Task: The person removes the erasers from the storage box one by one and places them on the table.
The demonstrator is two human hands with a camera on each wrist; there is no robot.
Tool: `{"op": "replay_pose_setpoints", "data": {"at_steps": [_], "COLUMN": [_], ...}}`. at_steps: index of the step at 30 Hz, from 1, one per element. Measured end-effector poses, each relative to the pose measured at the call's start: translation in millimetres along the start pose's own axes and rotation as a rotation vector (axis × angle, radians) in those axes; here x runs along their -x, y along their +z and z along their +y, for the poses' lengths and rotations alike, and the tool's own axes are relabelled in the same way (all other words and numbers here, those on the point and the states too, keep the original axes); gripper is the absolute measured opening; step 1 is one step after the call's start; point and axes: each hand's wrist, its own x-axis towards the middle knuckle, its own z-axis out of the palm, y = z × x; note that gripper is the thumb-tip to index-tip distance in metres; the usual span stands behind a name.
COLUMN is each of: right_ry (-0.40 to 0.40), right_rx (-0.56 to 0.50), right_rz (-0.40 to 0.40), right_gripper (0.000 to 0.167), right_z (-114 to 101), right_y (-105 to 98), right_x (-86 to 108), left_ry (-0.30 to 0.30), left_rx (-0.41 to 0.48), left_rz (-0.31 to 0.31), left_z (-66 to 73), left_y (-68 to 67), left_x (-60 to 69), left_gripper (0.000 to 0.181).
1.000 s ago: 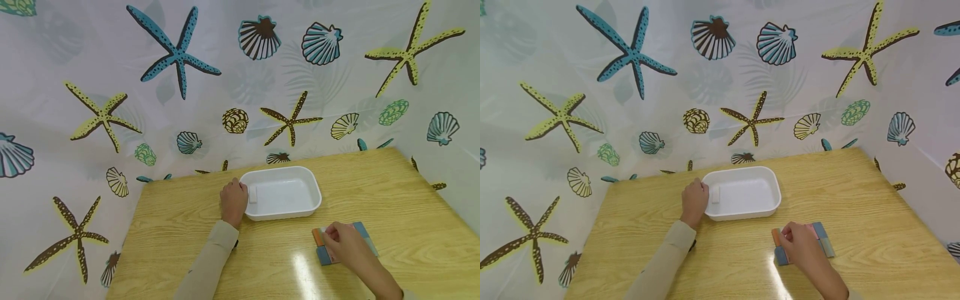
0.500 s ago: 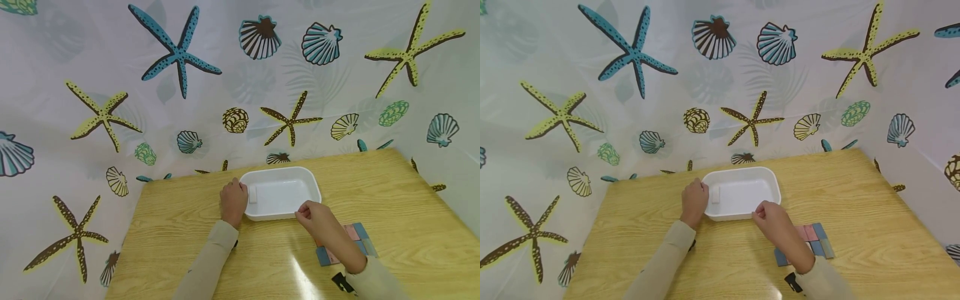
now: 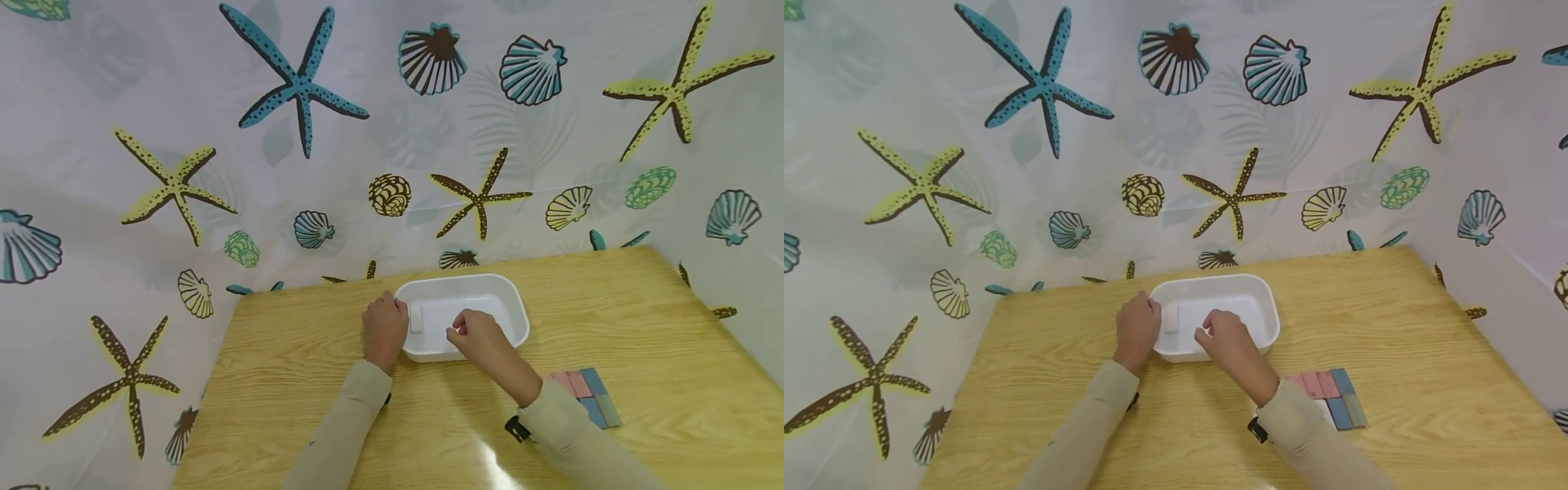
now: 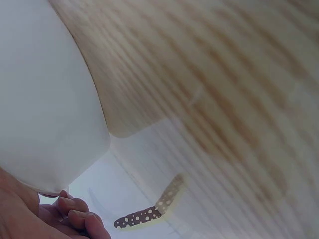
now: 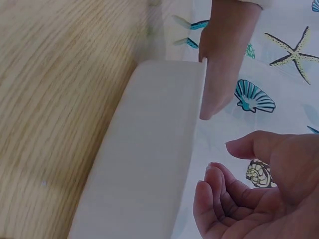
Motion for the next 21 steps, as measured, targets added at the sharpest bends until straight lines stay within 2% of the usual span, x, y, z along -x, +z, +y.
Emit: {"op": "replay_pose_setpoints", "data": {"at_steps": [11, 21], "right_ry": [0.08, 0.098], "right_rx": [0.013, 0.021], "right_rz": [-0.081, -0.114], "right_gripper": [0.014, 0.017], "right_z": [-7, -10], "right_y": [29, 47], "right_x": [-25.3, -43.3], "left_ry": [0.031, 0.012], "left_rx": [0.008, -0.016], "left_rz": [0.044, 0.019], "left_z": [-0.1, -0.2], "left_y": [-4.5, -3.5], "left_x": [0.0, -3.8], "left_gripper": [0.025, 0.025]}}
